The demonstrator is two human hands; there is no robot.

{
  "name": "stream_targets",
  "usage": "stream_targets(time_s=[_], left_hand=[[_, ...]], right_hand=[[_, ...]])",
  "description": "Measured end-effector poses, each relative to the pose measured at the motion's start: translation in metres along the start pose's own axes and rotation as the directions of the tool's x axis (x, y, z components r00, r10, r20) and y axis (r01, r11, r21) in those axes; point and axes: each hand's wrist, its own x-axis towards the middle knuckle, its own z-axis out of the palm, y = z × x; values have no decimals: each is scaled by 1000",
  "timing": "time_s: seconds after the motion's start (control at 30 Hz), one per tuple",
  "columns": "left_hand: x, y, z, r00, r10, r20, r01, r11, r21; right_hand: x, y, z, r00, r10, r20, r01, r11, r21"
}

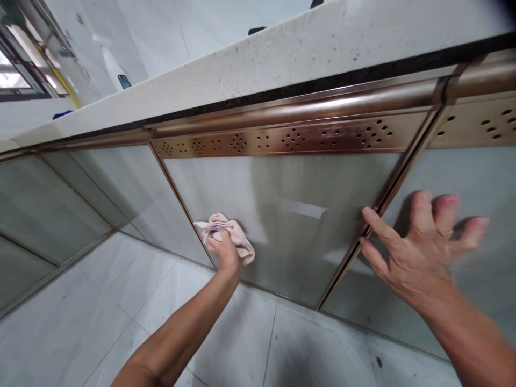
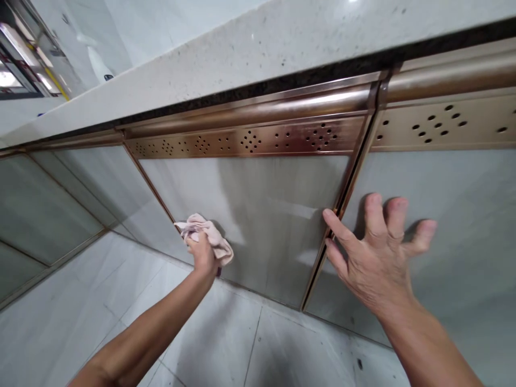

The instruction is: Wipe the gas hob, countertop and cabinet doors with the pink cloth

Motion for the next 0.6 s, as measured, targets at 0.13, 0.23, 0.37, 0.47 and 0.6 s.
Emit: stream_targets(time_s=[0.13,0.23,0.37,0.47,0.6], left_hand=[[-61,-13,6,987,41,156,-51,997,64],[-110,-19,7,908,96,408,-125,991,46],[-141,9,-5,737,276,617,-279,956,-95],[-132,65,-16,525,713,465,-626,694,-357],[-108,137,-7,369,926,81,-888,377,-263]], right_hand=[[0,0,4,1000,1,8,-1,1000,29],[-1,2,4,1000,-10,-18,10,1000,12],[-1,5,-5,999,-19,-40,19,1000,-13],[1,10,-14,991,38,-128,-39,999,-5],[0,20,-15,984,110,-142,-121,990,-69]])
